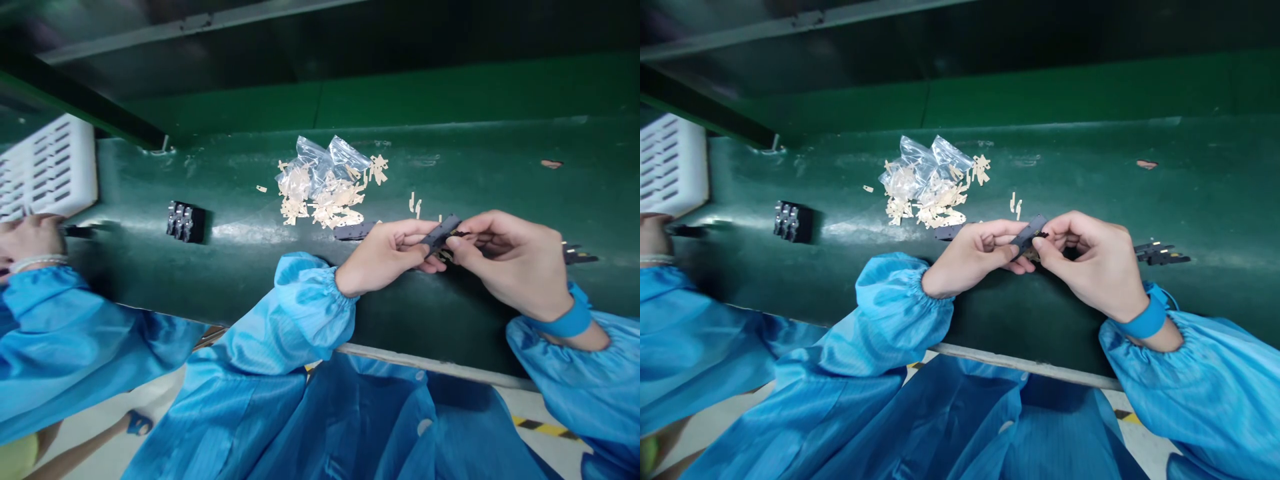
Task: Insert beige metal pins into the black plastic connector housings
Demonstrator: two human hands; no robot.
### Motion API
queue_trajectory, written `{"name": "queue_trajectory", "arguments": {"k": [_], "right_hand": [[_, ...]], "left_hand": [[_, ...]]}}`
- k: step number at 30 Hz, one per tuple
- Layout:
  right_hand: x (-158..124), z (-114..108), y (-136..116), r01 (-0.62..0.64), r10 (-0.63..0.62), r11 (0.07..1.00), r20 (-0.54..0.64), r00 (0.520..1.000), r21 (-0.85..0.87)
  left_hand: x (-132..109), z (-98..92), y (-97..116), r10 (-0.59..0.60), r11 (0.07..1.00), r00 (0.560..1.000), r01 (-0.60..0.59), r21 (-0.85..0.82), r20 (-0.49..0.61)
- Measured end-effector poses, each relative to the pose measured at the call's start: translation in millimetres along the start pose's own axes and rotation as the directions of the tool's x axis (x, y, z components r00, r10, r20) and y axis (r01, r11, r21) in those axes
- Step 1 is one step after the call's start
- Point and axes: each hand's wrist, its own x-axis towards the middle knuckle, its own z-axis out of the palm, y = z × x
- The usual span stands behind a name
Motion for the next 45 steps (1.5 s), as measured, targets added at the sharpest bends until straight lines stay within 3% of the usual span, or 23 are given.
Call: {"name": "queue_trajectory", "arguments": {"k": [24, 35, 45], "right_hand": [[-0.3, 0.7, 1.0, 0.029, -0.029, 0.998, 0.000, 1.000, 0.051], [0.5, 1.5, -1.5, 0.038, -0.038, 0.999, -0.002, 0.999, -0.001], [-0.6, 1.1, 0.1, 0.127, -0.131, 0.983, -0.022, 0.991, -0.133]], "left_hand": [[0.0, 0.9, 1.1, -0.039, 0.997, 0.999, 0.038, -0.060, -0.015], [-0.8, 3.5, 4.3, -0.067, 0.993, 0.997, 0.062, -0.096, -0.043], [0.0, 3.1, 1.1, -0.048, 0.994, 0.998, 0.044, -0.101, -0.034]]}}
